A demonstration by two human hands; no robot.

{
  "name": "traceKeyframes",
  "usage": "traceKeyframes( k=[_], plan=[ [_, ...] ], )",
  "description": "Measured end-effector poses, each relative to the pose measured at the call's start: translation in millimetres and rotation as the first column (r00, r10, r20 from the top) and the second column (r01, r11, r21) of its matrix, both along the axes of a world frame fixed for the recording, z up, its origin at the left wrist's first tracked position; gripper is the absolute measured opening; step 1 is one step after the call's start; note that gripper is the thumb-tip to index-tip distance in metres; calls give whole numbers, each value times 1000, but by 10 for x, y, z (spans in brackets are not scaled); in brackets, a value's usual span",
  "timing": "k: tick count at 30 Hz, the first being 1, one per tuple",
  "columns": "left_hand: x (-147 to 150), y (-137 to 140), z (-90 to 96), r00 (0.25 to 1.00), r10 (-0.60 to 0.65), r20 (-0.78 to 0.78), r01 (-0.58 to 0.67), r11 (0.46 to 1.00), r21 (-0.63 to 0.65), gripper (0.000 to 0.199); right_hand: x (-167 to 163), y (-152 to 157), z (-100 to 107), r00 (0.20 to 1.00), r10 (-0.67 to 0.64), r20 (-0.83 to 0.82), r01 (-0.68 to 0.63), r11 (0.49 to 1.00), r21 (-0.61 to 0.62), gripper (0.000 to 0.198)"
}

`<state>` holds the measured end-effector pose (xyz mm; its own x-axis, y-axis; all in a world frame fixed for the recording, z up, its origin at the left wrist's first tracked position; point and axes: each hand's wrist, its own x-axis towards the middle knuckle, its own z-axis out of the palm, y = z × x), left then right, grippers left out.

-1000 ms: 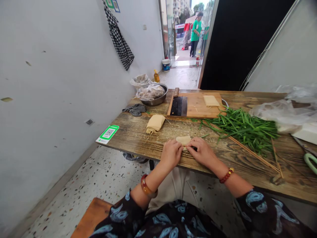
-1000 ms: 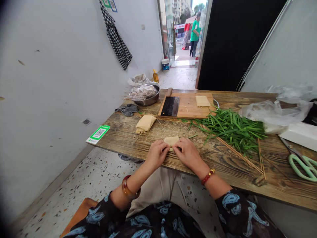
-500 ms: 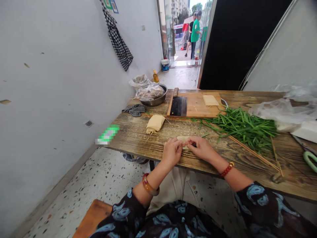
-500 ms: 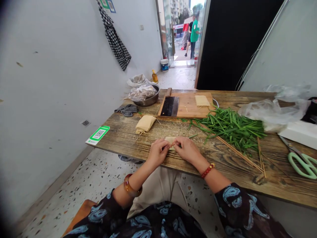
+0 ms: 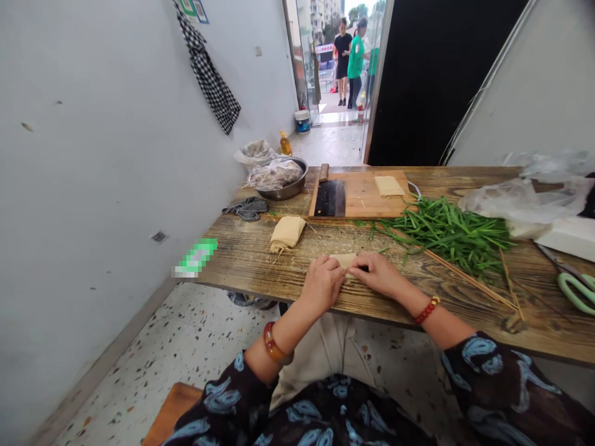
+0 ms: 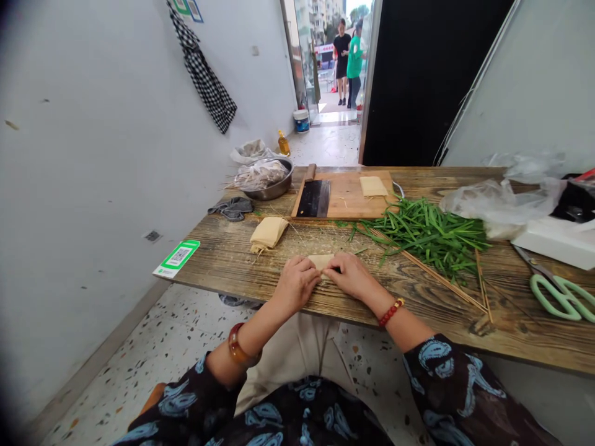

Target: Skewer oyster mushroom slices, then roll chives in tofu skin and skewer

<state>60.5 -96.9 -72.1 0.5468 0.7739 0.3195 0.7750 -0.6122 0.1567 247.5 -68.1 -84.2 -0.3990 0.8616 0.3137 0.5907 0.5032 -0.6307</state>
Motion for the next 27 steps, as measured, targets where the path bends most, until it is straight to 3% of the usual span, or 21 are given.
traceKeyframes(
  k=[5,7,11,14,19,27],
  plan=[
    [-23,49,-60,997,-37,72,39,999,-23,26,202,-67,191,984,-108,-141,122,988,99,22],
    [-27,59,-69,994,-35,99,39,999,-31,25,193,-145,254,986,-58,-157,84,983,162,20],
    [-35,69,-69,994,-29,107,36,997,-69,25,86,-241,221,994,101,42,-107,977,183,14],
    [-42,63,-80,994,-19,112,27,997,-74,24,60,-230,103,978,116,174,-147,973,177,13],
    [-48,32,-109,992,16,124,-10,999,-50,23,58,-215,-19,965,50,257,-96,981,168,17],
    [-75,-30,-77,992,42,116,-35,998,-54,19,-45,-292,24,957,-46,287,1,988,154,20]
  ],
)
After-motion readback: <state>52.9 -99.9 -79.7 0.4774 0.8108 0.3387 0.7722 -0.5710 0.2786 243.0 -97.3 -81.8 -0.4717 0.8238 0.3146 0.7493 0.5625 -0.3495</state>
